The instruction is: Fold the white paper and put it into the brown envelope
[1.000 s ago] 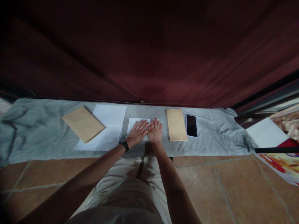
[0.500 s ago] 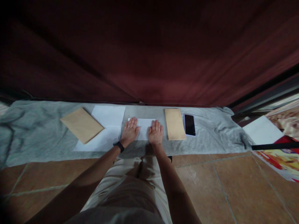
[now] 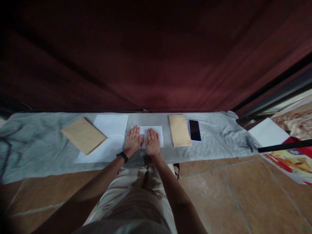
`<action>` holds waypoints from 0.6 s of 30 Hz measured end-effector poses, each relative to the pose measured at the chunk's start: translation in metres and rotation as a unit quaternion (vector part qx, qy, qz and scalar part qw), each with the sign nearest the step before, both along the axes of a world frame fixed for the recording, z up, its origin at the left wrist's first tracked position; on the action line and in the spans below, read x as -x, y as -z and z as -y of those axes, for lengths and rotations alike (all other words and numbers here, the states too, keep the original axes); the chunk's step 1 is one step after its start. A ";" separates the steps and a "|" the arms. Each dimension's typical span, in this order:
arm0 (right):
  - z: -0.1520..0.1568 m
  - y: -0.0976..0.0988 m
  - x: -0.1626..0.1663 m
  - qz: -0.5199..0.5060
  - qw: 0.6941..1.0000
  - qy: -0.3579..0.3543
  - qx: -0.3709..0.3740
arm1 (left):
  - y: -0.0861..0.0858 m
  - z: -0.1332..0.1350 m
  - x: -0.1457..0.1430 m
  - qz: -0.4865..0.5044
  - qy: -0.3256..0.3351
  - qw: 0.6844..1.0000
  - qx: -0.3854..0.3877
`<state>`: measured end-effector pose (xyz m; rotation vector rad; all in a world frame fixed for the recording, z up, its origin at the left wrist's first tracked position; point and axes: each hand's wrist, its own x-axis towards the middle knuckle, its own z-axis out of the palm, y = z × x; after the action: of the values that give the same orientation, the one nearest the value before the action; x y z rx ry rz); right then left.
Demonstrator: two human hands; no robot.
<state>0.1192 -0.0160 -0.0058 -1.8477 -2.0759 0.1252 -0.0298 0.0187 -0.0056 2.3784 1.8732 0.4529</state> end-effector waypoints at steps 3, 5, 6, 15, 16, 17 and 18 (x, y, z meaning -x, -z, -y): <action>0.001 0.004 0.001 0.008 1.000 0.000 0.002 | 0.000 0.001 0.001 -0.005 -0.004 1.000 -0.002; 0.003 0.007 -0.005 0.011 1.000 0.008 -0.006 | 0.001 0.002 0.002 -0.008 -0.009 1.000 -0.006; 0.005 0.007 -0.009 0.010 1.000 0.013 -0.010 | 0.001 0.003 0.003 -0.008 -0.012 1.000 -0.009; 0.028 0.009 -0.041 0.006 0.998 0.056 -0.037 | 0.007 0.012 0.008 0.028 -0.037 0.998 -0.050; 0.030 0.009 -0.043 0.005 0.998 0.058 -0.039 | 0.008 0.013 0.008 0.030 -0.038 0.997 -0.053; 0.032 0.010 -0.044 0.004 0.997 0.062 -0.041 | 0.008 0.014 0.009 0.031 -0.040 0.997 -0.054; 0.034 0.010 -0.045 0.004 0.997 0.064 -0.042 | 0.009 0.015 0.010 0.030 -0.041 0.997 -0.053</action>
<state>0.1647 -0.0503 -0.0159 -1.9261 -1.9301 -0.0033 -0.0395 0.0038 -0.0142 2.3298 1.9745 0.6380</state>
